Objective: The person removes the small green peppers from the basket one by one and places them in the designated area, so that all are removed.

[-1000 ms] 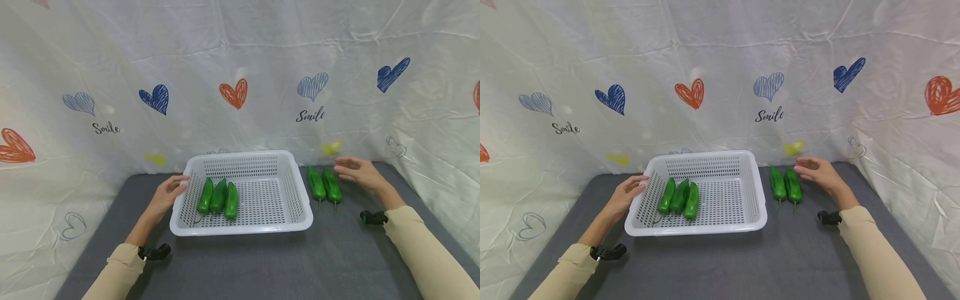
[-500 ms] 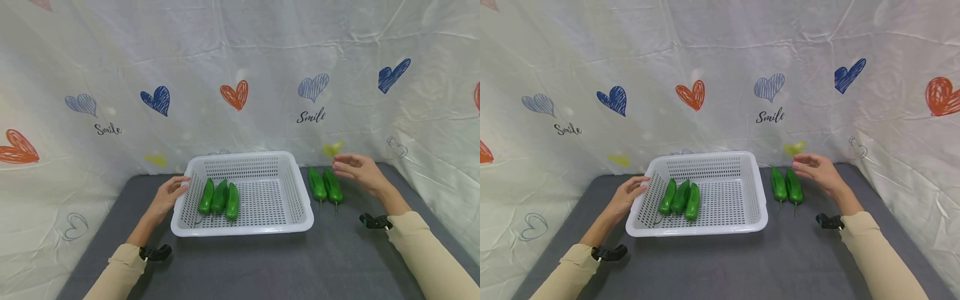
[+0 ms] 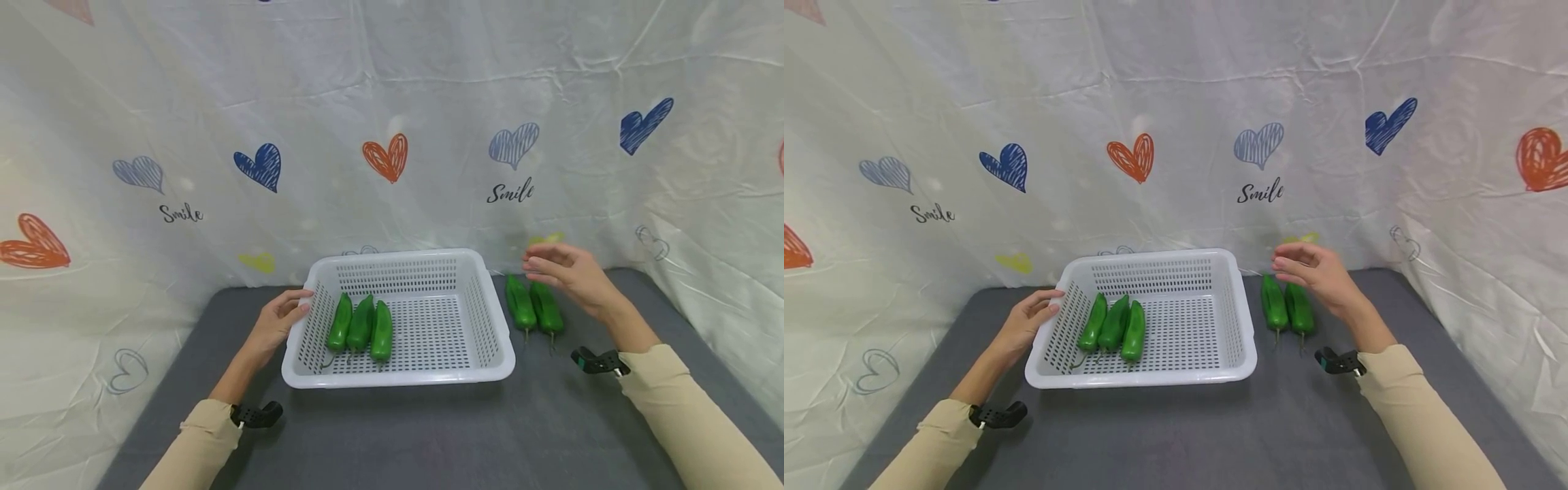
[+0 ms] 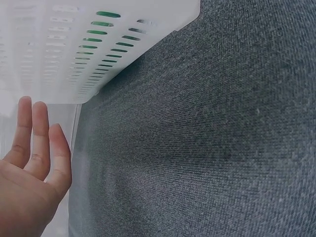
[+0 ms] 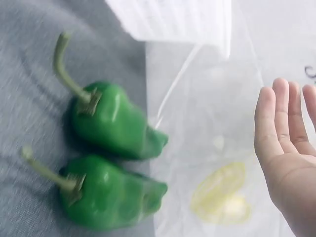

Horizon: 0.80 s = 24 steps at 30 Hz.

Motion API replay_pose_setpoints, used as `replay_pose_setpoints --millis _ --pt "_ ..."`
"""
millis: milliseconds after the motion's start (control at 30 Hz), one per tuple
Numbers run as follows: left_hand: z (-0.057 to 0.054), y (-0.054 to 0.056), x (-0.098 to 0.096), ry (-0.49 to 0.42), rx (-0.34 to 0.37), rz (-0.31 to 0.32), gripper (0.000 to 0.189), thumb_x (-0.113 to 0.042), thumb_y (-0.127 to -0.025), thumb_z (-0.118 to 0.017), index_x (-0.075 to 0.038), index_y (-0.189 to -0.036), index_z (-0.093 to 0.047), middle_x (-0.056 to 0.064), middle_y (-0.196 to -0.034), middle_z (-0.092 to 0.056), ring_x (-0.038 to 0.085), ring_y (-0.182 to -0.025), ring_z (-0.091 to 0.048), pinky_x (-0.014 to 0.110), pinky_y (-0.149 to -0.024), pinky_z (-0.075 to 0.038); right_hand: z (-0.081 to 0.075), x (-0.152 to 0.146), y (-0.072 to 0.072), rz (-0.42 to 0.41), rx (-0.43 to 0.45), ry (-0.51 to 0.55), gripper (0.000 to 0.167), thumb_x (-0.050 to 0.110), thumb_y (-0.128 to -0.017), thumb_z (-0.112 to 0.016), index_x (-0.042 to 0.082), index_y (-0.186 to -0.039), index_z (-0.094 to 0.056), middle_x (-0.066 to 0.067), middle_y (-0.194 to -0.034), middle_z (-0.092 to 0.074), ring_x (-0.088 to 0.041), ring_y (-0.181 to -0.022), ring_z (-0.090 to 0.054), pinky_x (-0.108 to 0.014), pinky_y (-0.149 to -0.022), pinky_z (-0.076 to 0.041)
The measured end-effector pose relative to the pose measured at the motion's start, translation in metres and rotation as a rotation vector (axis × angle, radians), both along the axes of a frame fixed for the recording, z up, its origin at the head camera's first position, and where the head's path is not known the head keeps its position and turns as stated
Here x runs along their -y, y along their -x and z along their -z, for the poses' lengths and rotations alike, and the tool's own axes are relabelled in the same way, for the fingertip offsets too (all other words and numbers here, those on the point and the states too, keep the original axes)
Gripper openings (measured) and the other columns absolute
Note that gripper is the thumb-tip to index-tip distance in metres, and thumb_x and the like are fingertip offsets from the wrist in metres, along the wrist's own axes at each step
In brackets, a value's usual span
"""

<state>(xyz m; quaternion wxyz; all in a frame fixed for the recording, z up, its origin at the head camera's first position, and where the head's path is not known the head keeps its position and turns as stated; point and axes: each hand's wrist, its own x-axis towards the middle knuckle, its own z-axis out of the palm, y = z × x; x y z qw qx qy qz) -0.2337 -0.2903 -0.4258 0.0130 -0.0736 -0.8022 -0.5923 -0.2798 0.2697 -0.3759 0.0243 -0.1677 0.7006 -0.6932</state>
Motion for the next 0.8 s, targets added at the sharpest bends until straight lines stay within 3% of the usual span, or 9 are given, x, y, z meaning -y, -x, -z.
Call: replay_pose_setpoints --millis 167,367,633,800 --pt "0.000 0.000 -0.001 -0.003 -0.010 0.003 0.042 -0.024 -0.104 -0.063 -0.004 -0.140 -0.055 0.025 -0.131 -0.057 0.021 -0.099 -0.065 0.035 -0.075 -0.057 -0.009 0.012 0.000 -0.023 0.007 -0.020 0.041 0.009 -0.101 -0.066 -0.012 -0.133 -0.053 -0.019 -0.125 -0.061 -0.025 -0.110 -0.066 -0.041 -0.094 -0.050" --pt "0.001 0.001 0.001 -0.001 -0.011 -0.002 0.042 -0.025 -0.104 -0.063 -0.004 -0.140 -0.055 0.025 -0.131 -0.057 0.021 -0.099 -0.065 0.035 -0.075 -0.057 -0.016 0.026 0.005 -0.077 -0.015 -0.023 0.038 0.009 -0.101 -0.065 -0.012 -0.131 -0.054 -0.018 -0.123 -0.061 -0.028 -0.113 -0.064 -0.041 -0.094 -0.050" --pt "0.001 0.001 0.002 -0.007 -0.011 -0.002 0.042 -0.025 -0.104 -0.063 -0.003 -0.139 -0.056 0.025 -0.128 -0.058 0.021 -0.098 -0.065 0.034 -0.076 -0.056 -0.025 0.048 0.011 -0.106 -0.004 -0.044 0.037 0.011 -0.101 -0.067 -0.008 -0.131 -0.056 -0.030 -0.132 -0.052 -0.031 -0.115 -0.062 -0.043 -0.096 -0.049" --pt "0.002 0.001 0.002 -0.015 -0.008 0.007 0.043 -0.025 -0.104 -0.063 -0.003 -0.140 -0.055 0.025 -0.129 -0.058 0.021 -0.098 -0.066 0.034 -0.076 -0.056 -0.033 0.063 0.014 -0.134 -0.015 -0.044 0.037 0.011 -0.099 -0.069 -0.006 -0.130 -0.057 -0.028 -0.130 -0.055 -0.033 -0.116 -0.061 -0.046 -0.097 -0.048"
